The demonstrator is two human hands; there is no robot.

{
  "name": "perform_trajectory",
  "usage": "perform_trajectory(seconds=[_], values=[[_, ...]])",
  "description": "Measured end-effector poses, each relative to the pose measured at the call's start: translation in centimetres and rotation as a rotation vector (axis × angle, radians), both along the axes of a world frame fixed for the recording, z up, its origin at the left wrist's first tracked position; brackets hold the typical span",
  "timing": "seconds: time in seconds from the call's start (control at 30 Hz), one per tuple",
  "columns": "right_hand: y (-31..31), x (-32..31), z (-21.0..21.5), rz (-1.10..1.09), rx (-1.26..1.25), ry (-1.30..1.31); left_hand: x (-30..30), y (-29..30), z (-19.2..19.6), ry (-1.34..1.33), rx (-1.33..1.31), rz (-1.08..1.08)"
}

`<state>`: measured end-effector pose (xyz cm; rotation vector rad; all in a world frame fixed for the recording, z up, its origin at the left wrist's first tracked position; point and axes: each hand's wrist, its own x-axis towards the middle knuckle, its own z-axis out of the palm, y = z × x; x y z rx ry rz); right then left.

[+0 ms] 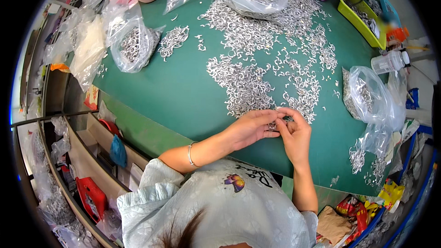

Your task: The person sorts and organizes small silver-colored crescent-shaped metal parts on a green workspace, placing them into plastic containers and bags by hand and with a cloth.

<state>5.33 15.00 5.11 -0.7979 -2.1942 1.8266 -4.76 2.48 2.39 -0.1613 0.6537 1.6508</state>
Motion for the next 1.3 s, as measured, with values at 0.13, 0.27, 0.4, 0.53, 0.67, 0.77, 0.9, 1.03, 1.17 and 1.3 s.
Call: perform_trajectory(seconds=[0.13, 0.27, 0.4, 0.53, 0.67, 0.77, 0.9, 1.03, 1.17, 1.3], values=[[0.1, -0.4, 0.5, -0.156, -0.458, 0.102, -0.4, -1.2, -0.6, 0.111, -0.028, 0.002], [0.5, -0.3, -0.4, -0.176, -0.752, 0.179, -2.4, -2.4, 0.7, 0.64, -0.275, 0.174], [0.2, -1.5, -0.1, -0.026, -0.326, 0.041, -8.9, -4.0, -1.4, 1.498, -0.675, 0.361], [-1.2, -8.1, -1.6, 0.117, 0.306, 0.132, -10.6, -3.6, -1.7, 1.819, -0.846, 0.248], [-2.9, -12.3, -3.5, 0.162, 0.782, 0.106, -11.1, -3.5, -1.5, 1.643, -0.724, 0.226], [-3.3, -13.0, -3.4, 0.209, 0.901, -0.046, -11.6, -5.3, -1.9, 1.046, -0.417, 0.255], [-2.4, -12.3, -3.4, 0.131, 0.843, 0.081, -10.2, -6.9, -1.4, 0.501, -0.08, 0.27], [-2.2, -11.9, -0.4, 0.094, 0.488, 0.121, -8.6, -7.2, -1.4, 0.26, -0.035, 0.222], [-3.7, -11.9, 1.0, 0.246, 0.239, 0.159, -8.8, -6.5, -1.2, -0.03, 0.154, 0.287], [-2.1, -16.0, -0.8, 0.219, 0.47, 0.204, -10.1, -7.0, -2.2, 0.196, -0.059, 0.216]])
